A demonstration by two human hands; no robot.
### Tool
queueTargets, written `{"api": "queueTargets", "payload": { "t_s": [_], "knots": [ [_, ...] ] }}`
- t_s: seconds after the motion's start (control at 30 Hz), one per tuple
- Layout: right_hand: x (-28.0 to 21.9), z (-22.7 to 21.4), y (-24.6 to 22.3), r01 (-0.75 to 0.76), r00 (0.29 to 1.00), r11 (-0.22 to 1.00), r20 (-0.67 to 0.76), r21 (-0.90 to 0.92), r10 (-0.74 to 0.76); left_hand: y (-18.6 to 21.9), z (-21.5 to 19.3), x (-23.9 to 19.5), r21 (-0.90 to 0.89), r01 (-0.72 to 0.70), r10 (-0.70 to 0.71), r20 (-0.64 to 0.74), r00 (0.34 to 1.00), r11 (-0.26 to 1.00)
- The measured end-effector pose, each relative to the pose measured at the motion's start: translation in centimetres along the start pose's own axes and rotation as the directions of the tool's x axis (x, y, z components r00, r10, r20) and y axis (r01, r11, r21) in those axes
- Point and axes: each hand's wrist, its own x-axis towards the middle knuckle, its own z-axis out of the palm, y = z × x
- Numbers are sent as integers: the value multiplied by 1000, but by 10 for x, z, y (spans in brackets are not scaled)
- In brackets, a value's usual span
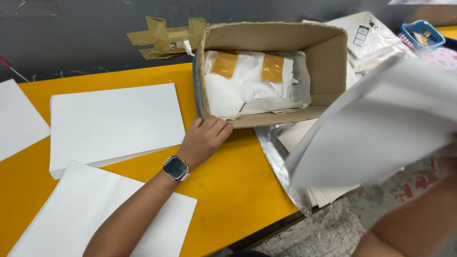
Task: The person is folding white sheets of paper into smaller sections and stacking them on a yellow table.
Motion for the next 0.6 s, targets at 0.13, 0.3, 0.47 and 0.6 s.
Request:
{"api": "queueTargets", "payload": {
  "t_s": [0.13, 0.3, 0.47, 0.6],
  "knots": [
    [-49, 181, 79, -515, 846, 856, -139, 36, 515, -5, 5, -7, -35, 12, -11, 29, 1000, 999],
    [-25, 386, -22, -923, 327, 232, 309, 307, 893, -7, 8, -8, -44, 0, 2, 39, 999, 999],
    [-2, 329, -53, -435, 837, 672, 5, -598, 547, 4, 2, -15, -11, -1, 2, 95, 995, 1000],
    [99, 339, -110, 27, 997, 786, 79, -618, 28, 22, 2, -33, -3, -7, 7, 107, 994, 1000]
  ]
}}
